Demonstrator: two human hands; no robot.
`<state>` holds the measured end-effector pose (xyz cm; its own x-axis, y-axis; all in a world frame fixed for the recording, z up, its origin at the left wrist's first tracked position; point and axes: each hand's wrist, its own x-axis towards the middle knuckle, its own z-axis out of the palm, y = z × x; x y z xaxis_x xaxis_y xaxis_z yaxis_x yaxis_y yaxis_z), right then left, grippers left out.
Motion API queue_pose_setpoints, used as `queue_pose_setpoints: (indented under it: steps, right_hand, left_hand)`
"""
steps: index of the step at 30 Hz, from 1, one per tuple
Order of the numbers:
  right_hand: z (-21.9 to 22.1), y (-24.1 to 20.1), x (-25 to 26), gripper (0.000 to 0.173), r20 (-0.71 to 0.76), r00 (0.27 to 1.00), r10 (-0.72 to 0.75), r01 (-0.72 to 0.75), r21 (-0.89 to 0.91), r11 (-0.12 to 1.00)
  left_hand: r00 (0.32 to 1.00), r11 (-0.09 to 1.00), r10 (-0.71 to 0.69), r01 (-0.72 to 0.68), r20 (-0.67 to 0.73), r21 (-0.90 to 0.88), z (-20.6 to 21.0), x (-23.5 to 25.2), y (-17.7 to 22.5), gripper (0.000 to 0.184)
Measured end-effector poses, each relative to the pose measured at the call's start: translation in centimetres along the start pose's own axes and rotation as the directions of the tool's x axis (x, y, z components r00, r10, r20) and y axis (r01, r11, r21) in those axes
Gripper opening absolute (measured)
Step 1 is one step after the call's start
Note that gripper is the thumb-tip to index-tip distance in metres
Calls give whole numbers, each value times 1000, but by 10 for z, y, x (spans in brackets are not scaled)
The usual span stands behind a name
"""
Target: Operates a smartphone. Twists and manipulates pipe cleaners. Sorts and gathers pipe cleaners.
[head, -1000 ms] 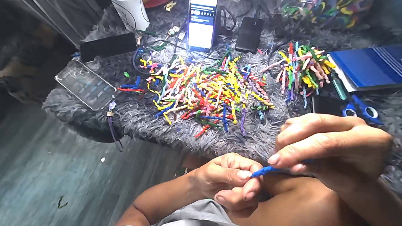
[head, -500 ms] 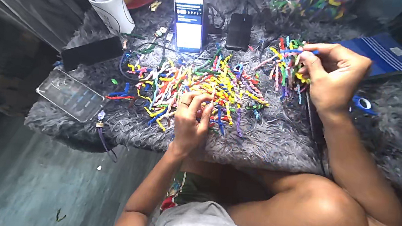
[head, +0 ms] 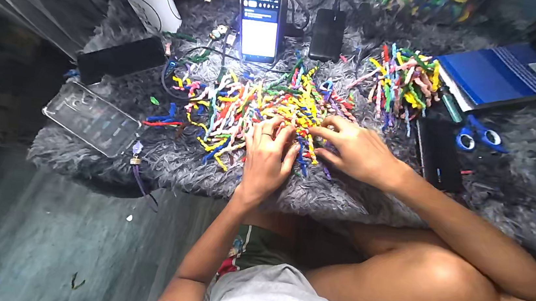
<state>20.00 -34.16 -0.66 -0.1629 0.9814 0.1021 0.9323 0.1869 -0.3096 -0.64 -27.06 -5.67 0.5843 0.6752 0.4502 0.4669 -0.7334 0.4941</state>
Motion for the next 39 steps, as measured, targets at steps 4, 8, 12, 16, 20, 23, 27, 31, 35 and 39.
queue_pose_setpoints:
  steps: [4, 8, 12, 16, 20, 23, 27, 31, 35, 39]
  right_hand:
    - [3, 2, -2, 16, -6, 999, -32, 32, -24, 999]
    - [5, 7, -4, 9, -17, 999, -30, 30, -3, 1000]
    - [-3, 2, -8, 9, -44, 998, -42, 42, -8, 999]
    - [-16, 0, -12, 13, -123, 990, -65, 61, -40, 997]
    - [-31, -8, -16, 17, -187, 978, -89, 78, -65, 995]
    - [-35, -13, -18, 18, -242, 964, -107, 96, -56, 994]
    - [-36, -20, -20, 19, -329, 931, -158, 149, -54, 987]
    - [-37, -28, -20, 19, -397, 889, -228, 211, -88, 974]
    - [-36, -33, -20, 18, -433, 859, -274, 256, -101, 961]
    - [-36, -37, -20, 18, -428, 846, -318, 308, -95, 947]
  left_hand:
    - [999, 999, 25, -26, 32, 20, 2, -1, 0, 31]
    - [999, 999, 53, -53, 10, -6, 1, -2, -1, 27]
    - [995, 992, 68, -75, -73, -97, -1, -2, 0, 25]
    - [986, 979, 106, -126, -129, -162, -1, -3, 0, 28]
    - [976, 966, 175, -195, -127, -169, -2, -3, 0, 32]
    - [966, 956, 226, -244, -122, -162, -3, -2, 1, 28]
    - [952, 943, 274, -294, -135, -154, -3, -2, 0, 24]
    - [949, 930, 246, -288, -197, -227, -5, -3, 1, 28]
    - [928, 897, 276, -343, -250, -281, -8, -5, 1, 31]
    - [881, 865, 356, -437, -312, -246, -6, -5, 0, 25]
